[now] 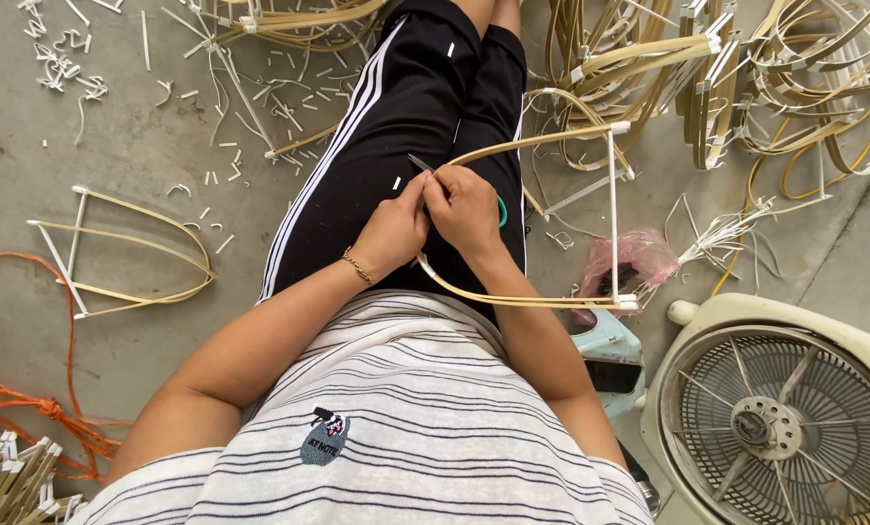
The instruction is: The recorder is assembling and trimming bamboo structures for manufacturing, using scissors and nippers to cut and fit components.
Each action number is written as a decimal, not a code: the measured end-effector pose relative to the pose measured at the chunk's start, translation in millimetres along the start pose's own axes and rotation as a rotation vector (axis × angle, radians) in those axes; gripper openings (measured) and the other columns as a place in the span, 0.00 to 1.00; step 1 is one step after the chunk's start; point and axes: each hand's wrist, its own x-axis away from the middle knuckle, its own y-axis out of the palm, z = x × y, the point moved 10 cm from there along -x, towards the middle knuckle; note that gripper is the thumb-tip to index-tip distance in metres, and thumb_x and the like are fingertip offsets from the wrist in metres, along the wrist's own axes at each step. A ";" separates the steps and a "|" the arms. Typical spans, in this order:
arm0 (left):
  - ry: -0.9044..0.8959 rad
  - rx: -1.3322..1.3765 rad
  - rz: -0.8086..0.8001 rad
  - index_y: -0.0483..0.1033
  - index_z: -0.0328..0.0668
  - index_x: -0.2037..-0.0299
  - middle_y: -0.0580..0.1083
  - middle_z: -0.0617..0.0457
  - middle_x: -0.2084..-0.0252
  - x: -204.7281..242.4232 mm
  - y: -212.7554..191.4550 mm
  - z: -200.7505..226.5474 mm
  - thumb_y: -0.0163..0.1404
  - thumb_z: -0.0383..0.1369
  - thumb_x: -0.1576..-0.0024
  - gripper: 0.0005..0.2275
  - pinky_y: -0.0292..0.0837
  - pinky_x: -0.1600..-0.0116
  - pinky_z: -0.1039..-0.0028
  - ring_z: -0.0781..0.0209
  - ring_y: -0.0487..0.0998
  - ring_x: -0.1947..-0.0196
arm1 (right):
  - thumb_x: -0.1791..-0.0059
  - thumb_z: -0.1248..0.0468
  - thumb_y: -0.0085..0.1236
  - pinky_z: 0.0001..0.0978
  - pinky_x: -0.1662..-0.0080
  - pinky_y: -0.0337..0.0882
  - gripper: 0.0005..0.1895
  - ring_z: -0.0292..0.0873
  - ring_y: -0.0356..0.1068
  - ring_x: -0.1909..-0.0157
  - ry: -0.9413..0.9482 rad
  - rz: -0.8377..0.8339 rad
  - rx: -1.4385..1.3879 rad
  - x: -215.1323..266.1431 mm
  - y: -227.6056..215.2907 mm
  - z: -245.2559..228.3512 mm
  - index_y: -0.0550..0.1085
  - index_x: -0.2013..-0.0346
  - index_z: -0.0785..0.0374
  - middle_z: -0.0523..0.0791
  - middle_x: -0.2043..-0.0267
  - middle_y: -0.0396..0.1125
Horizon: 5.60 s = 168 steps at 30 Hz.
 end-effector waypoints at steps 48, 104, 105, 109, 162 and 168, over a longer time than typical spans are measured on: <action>0.026 0.248 -0.077 0.68 0.46 0.35 0.79 0.46 0.69 -10.3 -15.4 20.1 0.45 0.30 0.33 0.16 0.77 0.68 0.68 0.56 0.82 0.73 | 0.45 0.62 0.53 0.36 0.66 0.68 0.11 0.46 0.71 0.72 0.053 0.063 -0.147 1.8 -19.9 -10.9 0.75 0.67 0.66 0.48 0.72 0.70; -0.401 0.412 -0.258 0.68 0.41 0.40 0.73 0.58 0.73 -36.4 -34.3 1.5 0.44 0.30 0.34 0.13 0.65 0.80 0.80 0.70 0.70 0.82 | 0.42 0.56 0.48 0.21 0.70 0.67 0.15 0.29 0.67 0.73 0.645 0.069 -0.858 95.6 -36.4 212.6 0.78 0.52 0.62 0.41 0.63 0.74; -0.366 0.268 -0.208 0.65 0.41 0.37 0.74 0.57 0.73 -44.7 -52.8 6.5 0.44 0.28 0.34 0.15 0.67 0.79 0.79 0.69 0.72 0.81 | 0.41 0.56 0.49 0.22 0.70 0.67 0.15 0.29 0.67 0.71 0.756 0.279 -0.809 129.0 -47.4 274.8 0.78 0.51 0.62 0.42 0.63 0.74; -0.390 0.131 -0.112 0.60 0.41 0.32 0.73 0.53 0.73 -43.3 -89.4 9.8 0.45 0.25 0.36 0.21 0.66 0.81 0.75 0.65 0.71 0.84 | 0.47 0.59 0.55 0.26 0.68 0.69 0.12 0.31 0.69 0.68 1.077 0.454 -0.460 253.4 -52.0 404.9 0.76 0.51 0.59 0.40 0.60 0.71; -0.489 0.912 -0.471 0.63 0.40 0.28 0.68 0.57 0.68 -0.9 24.6 2.4 0.49 0.21 0.44 0.29 0.69 0.71 0.81 0.72 0.70 0.75 | 0.55 0.53 0.74 0.33 0.50 0.71 0.29 0.38 0.69 0.53 0.182 0.145 -0.632 -11.9 -53.9 107.2 0.69 0.49 0.63 0.42 0.56 0.69; -0.686 0.879 -0.563 0.66 0.41 0.34 0.69 0.57 0.71 22.4 25.6 18.0 0.45 0.24 0.45 0.25 0.60 0.83 0.80 0.72 0.64 0.84 | 0.51 0.52 0.71 0.36 0.47 0.73 0.24 0.41 0.71 0.50 0.278 0.324 -0.660 -10.1 -70.6 152.7 0.73 0.50 0.63 0.46 0.52 0.71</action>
